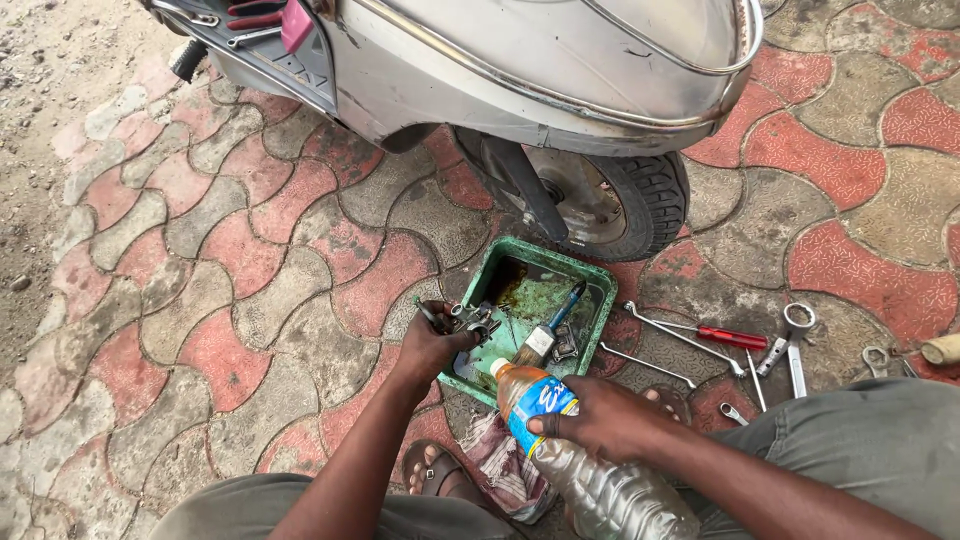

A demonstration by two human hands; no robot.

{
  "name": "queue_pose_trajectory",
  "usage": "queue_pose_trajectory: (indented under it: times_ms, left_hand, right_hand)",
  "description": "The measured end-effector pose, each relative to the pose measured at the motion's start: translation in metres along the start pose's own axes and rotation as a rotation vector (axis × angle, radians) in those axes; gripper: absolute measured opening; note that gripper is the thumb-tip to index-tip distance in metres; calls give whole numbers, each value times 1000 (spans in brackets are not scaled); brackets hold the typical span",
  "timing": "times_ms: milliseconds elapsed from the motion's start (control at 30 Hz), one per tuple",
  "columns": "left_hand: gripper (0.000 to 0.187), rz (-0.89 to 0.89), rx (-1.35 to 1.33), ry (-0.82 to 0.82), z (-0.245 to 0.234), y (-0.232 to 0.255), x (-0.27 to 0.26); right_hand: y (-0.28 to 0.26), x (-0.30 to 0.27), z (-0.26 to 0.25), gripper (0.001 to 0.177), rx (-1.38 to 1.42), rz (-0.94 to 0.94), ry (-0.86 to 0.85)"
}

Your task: Cleaning a motorcycle carburetor with fuel and a brush.

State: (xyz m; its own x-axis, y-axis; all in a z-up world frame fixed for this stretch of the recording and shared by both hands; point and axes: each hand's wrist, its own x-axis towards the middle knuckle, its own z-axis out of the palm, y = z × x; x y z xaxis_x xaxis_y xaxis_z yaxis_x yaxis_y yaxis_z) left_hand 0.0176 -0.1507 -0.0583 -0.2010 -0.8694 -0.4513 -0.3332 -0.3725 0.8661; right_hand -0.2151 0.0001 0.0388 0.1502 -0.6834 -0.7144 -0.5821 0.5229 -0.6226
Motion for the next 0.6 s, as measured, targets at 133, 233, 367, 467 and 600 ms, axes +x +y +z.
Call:
queue_pose_trajectory:
  times_ms: [133, 233, 367, 467, 600]
  left_hand:
    - [61, 2, -14, -21, 0, -1, -2]
    - [61, -3, -11, -41, 1, -6, 0]
    - [62, -19, 14, -45, 3, 1, -3]
    - [63, -25, 52, -50, 3, -2, 0]
    - [63, 5, 56, -62, 2, -8, 2]
  right_hand:
    - [11, 8, 3, 78, -23, 10, -13]
    - [17, 11, 6, 78, -34, -65, 1]
    - [13, 12, 4, 78, -44, 19, -26]
    - [29, 23, 9, 77, -32, -32, -8]
    - [19, 16, 6, 75, 13, -12, -19]
